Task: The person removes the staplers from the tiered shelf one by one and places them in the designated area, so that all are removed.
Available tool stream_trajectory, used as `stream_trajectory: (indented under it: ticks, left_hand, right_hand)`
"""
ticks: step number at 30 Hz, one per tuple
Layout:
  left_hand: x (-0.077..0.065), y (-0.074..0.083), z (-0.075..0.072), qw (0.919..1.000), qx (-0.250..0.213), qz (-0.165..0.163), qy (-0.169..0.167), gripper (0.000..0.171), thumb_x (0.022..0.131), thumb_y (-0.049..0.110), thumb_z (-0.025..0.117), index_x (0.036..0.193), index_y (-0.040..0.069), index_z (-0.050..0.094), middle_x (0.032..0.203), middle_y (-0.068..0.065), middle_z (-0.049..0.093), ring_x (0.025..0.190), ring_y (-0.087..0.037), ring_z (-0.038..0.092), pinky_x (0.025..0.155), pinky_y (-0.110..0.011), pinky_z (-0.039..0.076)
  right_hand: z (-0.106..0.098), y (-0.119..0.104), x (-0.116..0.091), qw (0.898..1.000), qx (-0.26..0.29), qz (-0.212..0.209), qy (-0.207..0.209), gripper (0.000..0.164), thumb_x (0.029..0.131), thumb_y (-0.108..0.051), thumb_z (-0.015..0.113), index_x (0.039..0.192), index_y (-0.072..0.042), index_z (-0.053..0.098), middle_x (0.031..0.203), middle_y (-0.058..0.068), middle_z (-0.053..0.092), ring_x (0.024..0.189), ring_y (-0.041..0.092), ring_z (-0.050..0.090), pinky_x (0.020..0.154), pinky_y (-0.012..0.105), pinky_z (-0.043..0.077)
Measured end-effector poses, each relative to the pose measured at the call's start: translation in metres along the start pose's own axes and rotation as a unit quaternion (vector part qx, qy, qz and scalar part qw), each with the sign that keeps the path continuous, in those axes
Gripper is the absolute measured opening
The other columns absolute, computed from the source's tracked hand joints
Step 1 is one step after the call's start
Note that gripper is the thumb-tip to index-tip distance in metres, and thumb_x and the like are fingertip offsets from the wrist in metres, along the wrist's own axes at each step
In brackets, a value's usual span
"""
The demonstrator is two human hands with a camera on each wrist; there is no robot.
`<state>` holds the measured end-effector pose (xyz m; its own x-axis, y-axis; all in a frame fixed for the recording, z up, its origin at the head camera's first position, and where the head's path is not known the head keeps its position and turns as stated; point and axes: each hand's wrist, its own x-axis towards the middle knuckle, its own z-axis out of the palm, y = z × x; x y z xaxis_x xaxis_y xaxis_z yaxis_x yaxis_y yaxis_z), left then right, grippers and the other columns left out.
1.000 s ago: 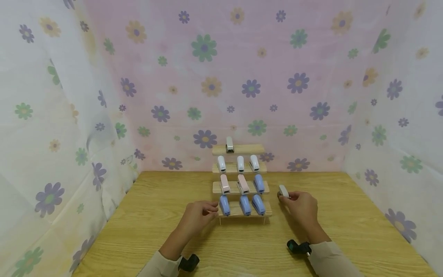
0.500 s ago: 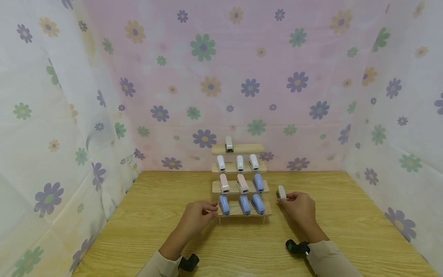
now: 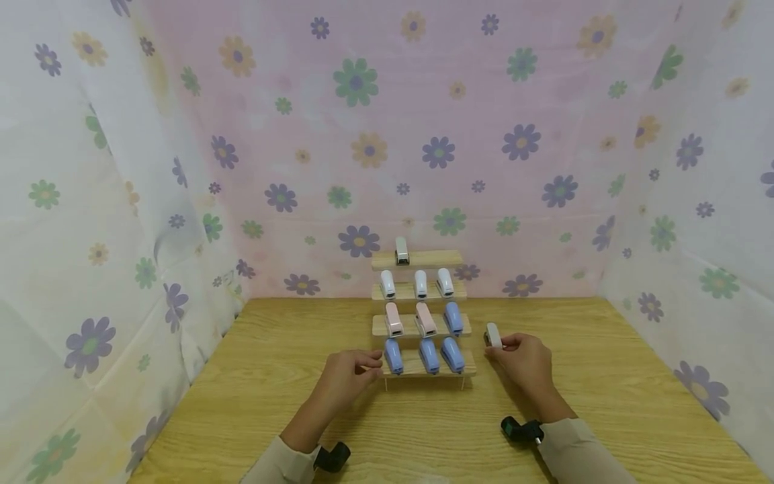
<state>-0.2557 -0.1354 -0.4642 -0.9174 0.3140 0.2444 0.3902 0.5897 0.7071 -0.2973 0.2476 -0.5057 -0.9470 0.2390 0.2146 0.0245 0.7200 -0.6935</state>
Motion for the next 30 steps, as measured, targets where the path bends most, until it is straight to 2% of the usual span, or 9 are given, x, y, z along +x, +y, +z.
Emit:
stream_trajectory:
  ticks: [7,13,24,30]
  left_hand:
    - [-0.0004,-0.0009,-0.0002,1.0000,0.008,0.002,0.004,0.015,0.094,0.015,0.078,0.106,0.006,0.082,0.125,-0.002,0.076,0.107,-0.025,0.074,0.075,-0.020,0.058]
    - [0.0008,-0.0003,0.0001,1.0000,0.001,0.003,-0.002,0.016,0.094,0.014,0.078,0.107,0.005,0.082,0.126,-0.003,0.075,0.105,-0.025,0.074,0.074,-0.020,0.058]
    - [0.0010,-0.0007,-0.0007,1.0000,0.001,-0.001,0.001,0.016,0.093,0.015,0.079,0.106,0.006,0.082,0.125,-0.001,0.075,0.108,-0.026,0.073,0.075,-0.021,0.058]
    - [0.0019,-0.0003,-0.0001,1.0000,-0.004,-0.005,0.000,0.016,0.094,0.015,0.078,0.107,0.006,0.082,0.125,-0.001,0.075,0.108,-0.025,0.073,0.075,-0.021,0.058]
  right_hand:
    - [0.0015,-0.0007,-0.0011,1.000,0.009,0.004,-0.008,0.043,0.084,-0.040,0.086,0.107,-0.004,0.077,0.086,0.007,0.076,0.075,0.021,0.068,0.062,0.034,0.052]
    - [0.0004,-0.0016,-0.0030,1.000,-0.003,0.004,-0.003,0.043,0.084,-0.040,0.086,0.106,-0.004,0.077,0.090,0.009,0.077,0.079,0.023,0.069,0.065,0.035,0.053]
    - [-0.0024,-0.0070,-0.0034,1.000,0.003,0.002,-0.001,0.057,0.085,-0.044,0.084,0.119,-0.001,0.071,0.097,0.013,0.073,0.082,0.025,0.067,0.065,0.034,0.053]
    - [-0.0028,-0.0073,-0.0021,1.000,0.006,0.005,-0.001,0.057,0.086,-0.044,0.084,0.120,-0.001,0.070,0.099,0.013,0.073,0.083,0.024,0.068,0.064,0.033,0.054]
